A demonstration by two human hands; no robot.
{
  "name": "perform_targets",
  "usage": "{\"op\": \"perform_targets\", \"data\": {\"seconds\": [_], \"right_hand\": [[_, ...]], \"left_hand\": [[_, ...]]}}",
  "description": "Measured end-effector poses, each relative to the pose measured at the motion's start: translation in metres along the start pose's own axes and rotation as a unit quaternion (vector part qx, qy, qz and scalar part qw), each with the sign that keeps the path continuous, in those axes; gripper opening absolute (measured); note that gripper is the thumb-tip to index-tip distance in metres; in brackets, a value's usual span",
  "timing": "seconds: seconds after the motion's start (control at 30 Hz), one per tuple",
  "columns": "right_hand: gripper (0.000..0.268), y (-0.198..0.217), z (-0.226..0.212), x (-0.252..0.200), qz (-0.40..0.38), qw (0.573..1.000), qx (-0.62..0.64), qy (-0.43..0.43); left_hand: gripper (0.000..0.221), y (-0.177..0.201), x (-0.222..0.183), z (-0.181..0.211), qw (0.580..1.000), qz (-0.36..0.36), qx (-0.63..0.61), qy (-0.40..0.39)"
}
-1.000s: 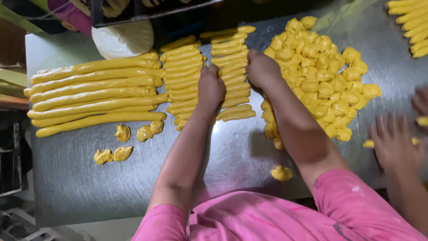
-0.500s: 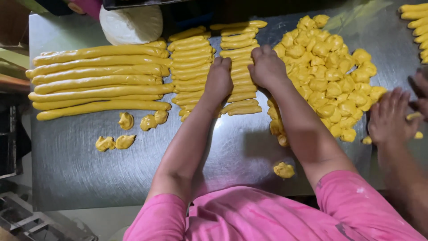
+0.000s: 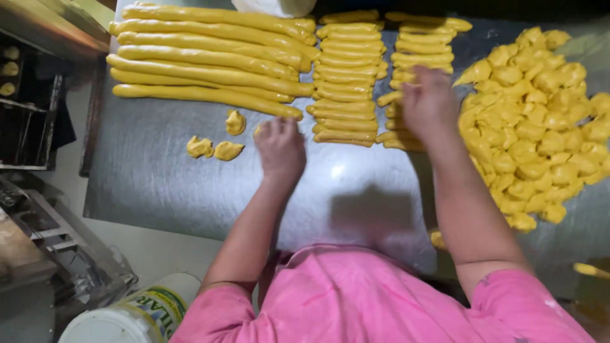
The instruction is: Portioning and shaping yellow dough into small balls and long strips on a metal table
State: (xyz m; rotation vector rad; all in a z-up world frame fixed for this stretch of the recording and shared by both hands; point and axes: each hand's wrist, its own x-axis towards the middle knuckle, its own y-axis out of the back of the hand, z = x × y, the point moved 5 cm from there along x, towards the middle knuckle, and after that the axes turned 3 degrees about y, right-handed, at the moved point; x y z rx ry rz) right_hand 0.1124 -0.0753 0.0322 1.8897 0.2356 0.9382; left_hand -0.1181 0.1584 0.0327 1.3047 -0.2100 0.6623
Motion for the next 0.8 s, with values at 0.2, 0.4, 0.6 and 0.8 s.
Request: {"op": "perform_targets", "data": {"seconds": [0.2, 0.4, 0.6, 0.8], "right_hand": [[0.031, -0.039, -0.214, -0.024, -0.292, 0.937, 0.19, -0.016], [0.015, -0.077, -0.26, -0.052, -0.177, 0.972, 0.144, -0.048], [0.023, 0.055, -0.22, -0.171, -0.033, 0.992, 0.097, -0.067], [0.069, 0.058, -0.185, -0.192, -0.492, 0.828, -0.15, -0.225]], "left_hand": [[0.046, -0.021, -0.039, -0.113, 0.998, -0.015, 0.052, -0.035], [0.03, 0.06, -0.047, -0.127, 0.985, -0.036, -0.169, 0.019], [0.054, 0.09, -0.116, -0.109, 0.969, -0.046, -0.192, -0.147], [0.051, 0.045, -0.084, -0.083, 0.918, -0.355, 0.019, -0.176]]}}
